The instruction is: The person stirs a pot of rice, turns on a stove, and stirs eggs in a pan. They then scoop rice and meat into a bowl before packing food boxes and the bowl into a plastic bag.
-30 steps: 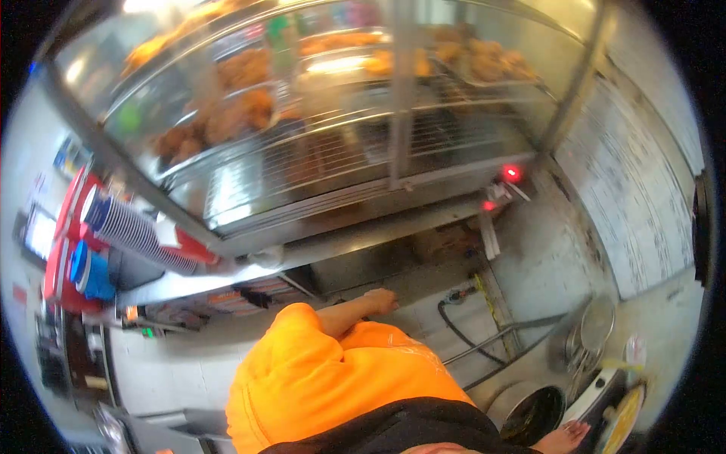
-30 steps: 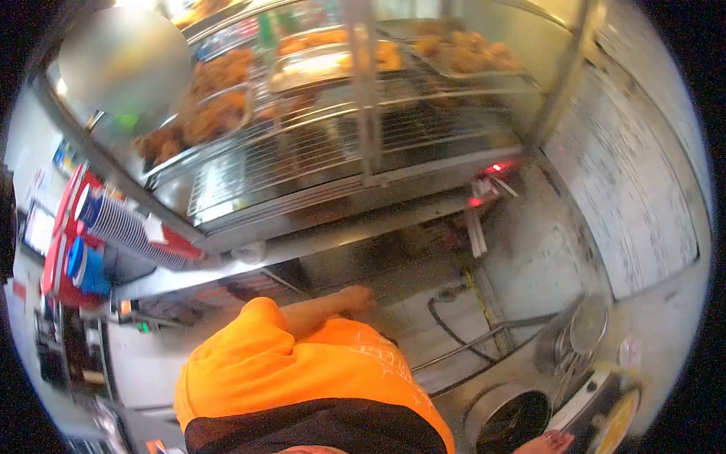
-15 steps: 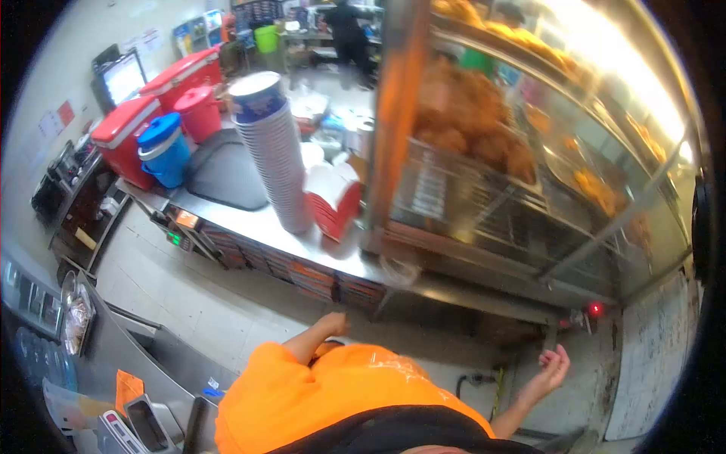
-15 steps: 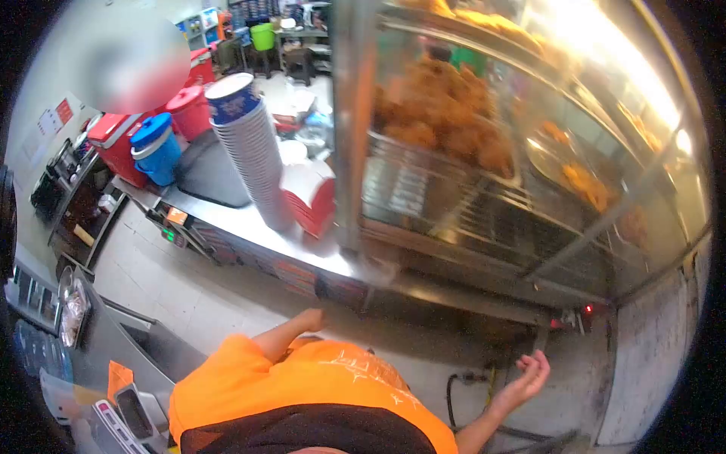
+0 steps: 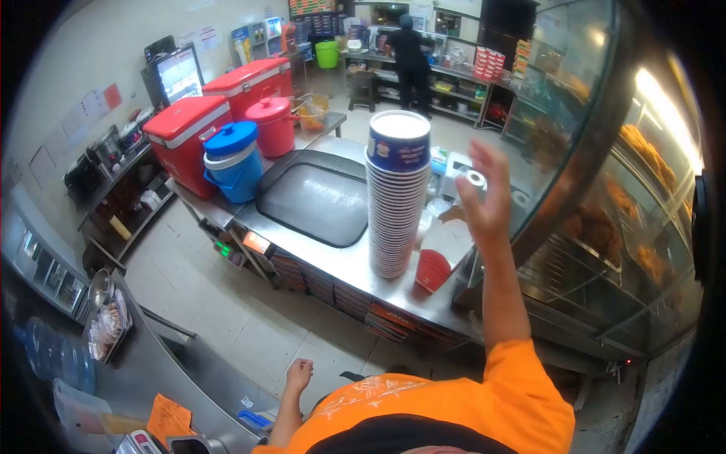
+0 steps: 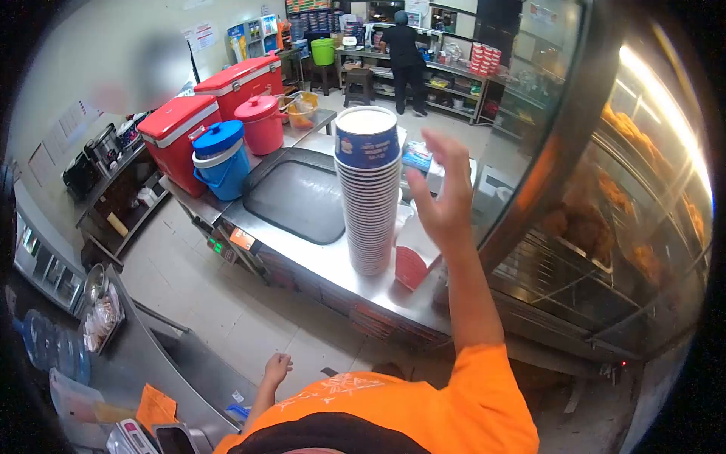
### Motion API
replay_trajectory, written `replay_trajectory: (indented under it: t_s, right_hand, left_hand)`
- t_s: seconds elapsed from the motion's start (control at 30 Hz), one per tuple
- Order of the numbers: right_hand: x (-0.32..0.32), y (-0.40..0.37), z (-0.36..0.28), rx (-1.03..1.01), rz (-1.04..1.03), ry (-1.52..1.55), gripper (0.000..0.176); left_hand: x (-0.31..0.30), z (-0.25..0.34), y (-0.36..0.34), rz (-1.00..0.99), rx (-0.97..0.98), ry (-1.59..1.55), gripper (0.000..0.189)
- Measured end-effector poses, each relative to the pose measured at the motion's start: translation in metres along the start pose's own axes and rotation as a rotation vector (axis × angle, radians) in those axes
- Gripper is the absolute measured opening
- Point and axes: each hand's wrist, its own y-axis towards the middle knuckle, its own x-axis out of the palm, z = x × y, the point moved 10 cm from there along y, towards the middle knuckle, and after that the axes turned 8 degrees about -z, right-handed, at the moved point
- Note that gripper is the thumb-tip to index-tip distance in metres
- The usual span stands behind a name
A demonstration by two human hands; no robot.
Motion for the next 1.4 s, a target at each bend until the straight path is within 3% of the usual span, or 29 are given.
replay_trajectory:
  t_s: [0.1, 0.17, 0.27, 0.37, 0.43, 0.53, 0.57, 0.6, 0.63, 0.67, 0.73, 0.77, 0.8, 0.93, 0.97, 1.07, 1.1, 1.2, 1.23, 1.4]
  right_hand:
    - [0.045, 0.043, 0.023, -0.034, 0.002, -0.043, 0.036]
    - [0.098, 0.051, 0.055, -0.018, -0.241, -0.315, 0.033]
    - [0.098, 0.066, 0.071, 0.027, -0.259, -0.153, 0.03]
    - [0.072, 0.077, 0.064, -0.013, -0.115, -0.024, 0.029]
    - [0.051, 0.078, 0.055, -0.097, 0.044, 0.093, 0.031]
    - [0.032, 0.069, 0.047, -0.254, 0.343, 0.357, 0.032]
    - [0.039, 0.066, 0.051, -0.151, 0.332, 0.463, 0.037]
    - [0.056, 0.056, 0.061, 0.008, 0.344, 0.718, 0.053]
    - [0.064, 0.058, 0.059, 0.018, 0.371, 0.693, 0.053]
    - [0.083, 0.067, 0.044, -0.065, 0.25, 0.644, 0.043]
    - [0.118, 0.077, 0.017, -0.207, 0.009, 0.533, 0.025]
    - [0.132, 0.079, 0.006, -0.267, -0.125, 0.472, 0.019]
    - [0.145, 0.087, 0.003, -0.19, -0.31, 0.423, 0.028]
    - [0.175, 0.074, 0.01, -0.114, -0.461, 0.291, 0.029]
    - [0.186, 0.068, 0.01, -0.084, -0.522, 0.269, 0.03]
    - [0.207, 0.055, 0.014, 0.045, -0.605, 0.24, 0.031]
    - [0.219, 0.048, 0.021, 0.177, -0.677, 0.327, 0.03]
    - [0.25, 0.033, 0.03, 0.319, -0.681, 0.424, 0.03]
    - [0.262, 0.03, 0.031, 0.323, -0.688, 0.408, 0.03]
    - [0.313, 0.018, 0.05, 0.388, -0.58, 0.486, 0.026]
  left_hand:
    - [-0.016, -0.003, -0.019, 0.101, -0.008, -0.172, 0.024]
    - [-0.026, 0.007, -0.025, 0.132, -0.029, -0.2, 0.024]
    - [-0.048, 0.028, -0.019, 0.169, -0.037, -0.233, 0.024]
    - [-0.071, 0.066, 0.006, 0.187, 0.015, -0.218, 0.023]
    - [-0.084, 0.107, 0.03, 0.177, 0.063, -0.179, 0.022]
    - [-0.103, 0.224, 0.056, 0.206, 0.336, -0.194, 0.021]
    - [-0.104, 0.276, 0.055, 0.2, 0.448, -0.183, 0.021]
    - [-0.103, 0.328, 0.05, 0.167, 0.572, -0.251, 0.025]
    - [-0.103, 0.371, 0.043, 0.127, 0.694, -0.322, 0.029]
    - [-0.106, 0.393, 0.044, 0.094, 0.696, -0.3, 0.029]
    - [-0.115, 0.449, 0.026, -0.026, 0.985, -0.305, 0.047]
    - [-0.12, 0.471, 0.016, -0.005, 1.023, -0.342, 0.053]
    - [-0.123, 0.489, 0.011, 0.019, 1.059, -0.387, 0.06]
    - [-0.123, 0.518, 0.025, -0.05, 1.188, -0.2, 0.073]
    - [-0.129, 0.527, 0.03, 0.135, 1.126, -0.236, 0.07]
    - [-0.131, 0.547, 0.045, 0.078, 1.223, -0.107, 0.067]
    - [-0.134, 0.552, 0.048, 0.08, 1.271, -0.045, 0.065]
    - [-0.145, 0.569, 0.054, 0.111, 1.413, 0.123, 0.061]
    - [-0.147, 0.579, 0.059, -0.027, 1.405, -0.154, 0.046]
    - [-0.18, 0.577, 0.113, -0.166, 1.306, -0.268, 0.019]
